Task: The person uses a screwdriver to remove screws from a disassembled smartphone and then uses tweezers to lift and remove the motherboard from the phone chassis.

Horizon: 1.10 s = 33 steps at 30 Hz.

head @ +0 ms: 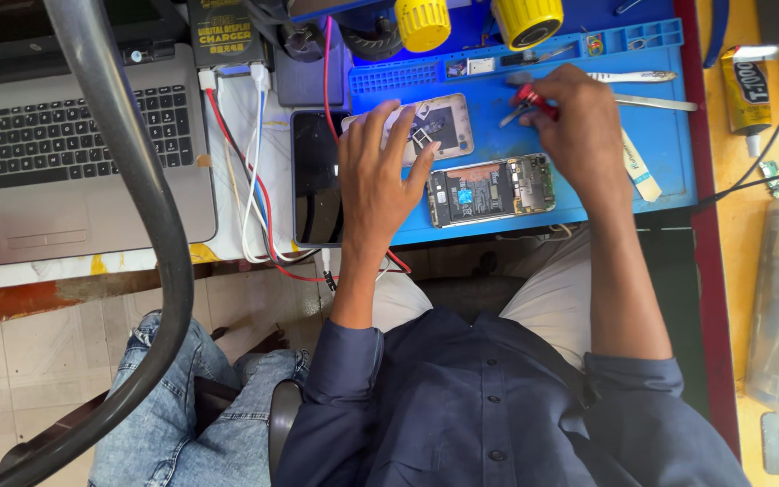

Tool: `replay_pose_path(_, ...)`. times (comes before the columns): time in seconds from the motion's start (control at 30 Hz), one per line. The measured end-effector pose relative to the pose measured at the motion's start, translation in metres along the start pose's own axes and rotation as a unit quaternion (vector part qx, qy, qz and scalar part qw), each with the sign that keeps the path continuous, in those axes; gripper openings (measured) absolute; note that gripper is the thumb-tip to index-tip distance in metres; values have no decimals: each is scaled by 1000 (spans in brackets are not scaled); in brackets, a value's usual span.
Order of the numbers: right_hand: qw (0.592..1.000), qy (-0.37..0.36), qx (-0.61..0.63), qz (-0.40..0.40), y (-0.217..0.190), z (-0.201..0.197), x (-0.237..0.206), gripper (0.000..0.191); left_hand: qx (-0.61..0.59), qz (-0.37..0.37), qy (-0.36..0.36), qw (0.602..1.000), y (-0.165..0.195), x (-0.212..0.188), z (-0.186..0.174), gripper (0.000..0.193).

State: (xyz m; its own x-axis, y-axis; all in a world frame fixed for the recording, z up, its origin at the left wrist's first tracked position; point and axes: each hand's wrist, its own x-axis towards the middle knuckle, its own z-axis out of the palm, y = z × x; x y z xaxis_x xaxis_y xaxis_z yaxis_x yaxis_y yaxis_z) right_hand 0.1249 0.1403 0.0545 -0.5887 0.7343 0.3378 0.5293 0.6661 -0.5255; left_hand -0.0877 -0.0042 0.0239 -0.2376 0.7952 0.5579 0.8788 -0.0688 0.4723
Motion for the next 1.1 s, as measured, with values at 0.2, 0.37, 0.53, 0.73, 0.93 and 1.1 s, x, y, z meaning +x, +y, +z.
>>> replay_pose_path(0.2, 997, -23, -64, -38, -10, -5, 5, 21, 26, 16, -27, 999, 1, 3, -5, 65)
replay_pose_path(0.37, 993, -46, 95, -60, -37, 14, 23, 13, 76, 11, -64, 995, -5, 4, -16, 93)
replay_pose_path(0.53, 989, -16, 105, -104, -53, 31, 32, 19, 81, 32, -107, 990, -20, 7, -18, 93)
replay_pose_path(0.73, 994, 47, 91, 25, -38, 1, -13, 11, 68, 75, -94, 990, -22, 17, -12, 93)
replay_pose_path(0.93, 976, 102, 125, 145, -44, -28, -42, 5, 36, 27, -93, 995, -13, 5, -28, 99)
replay_pose_path(1.1, 973, 78, 146, 164, -43, -39, -56, 13, -19, -115, -18, 993, -41, -35, -93, 97)
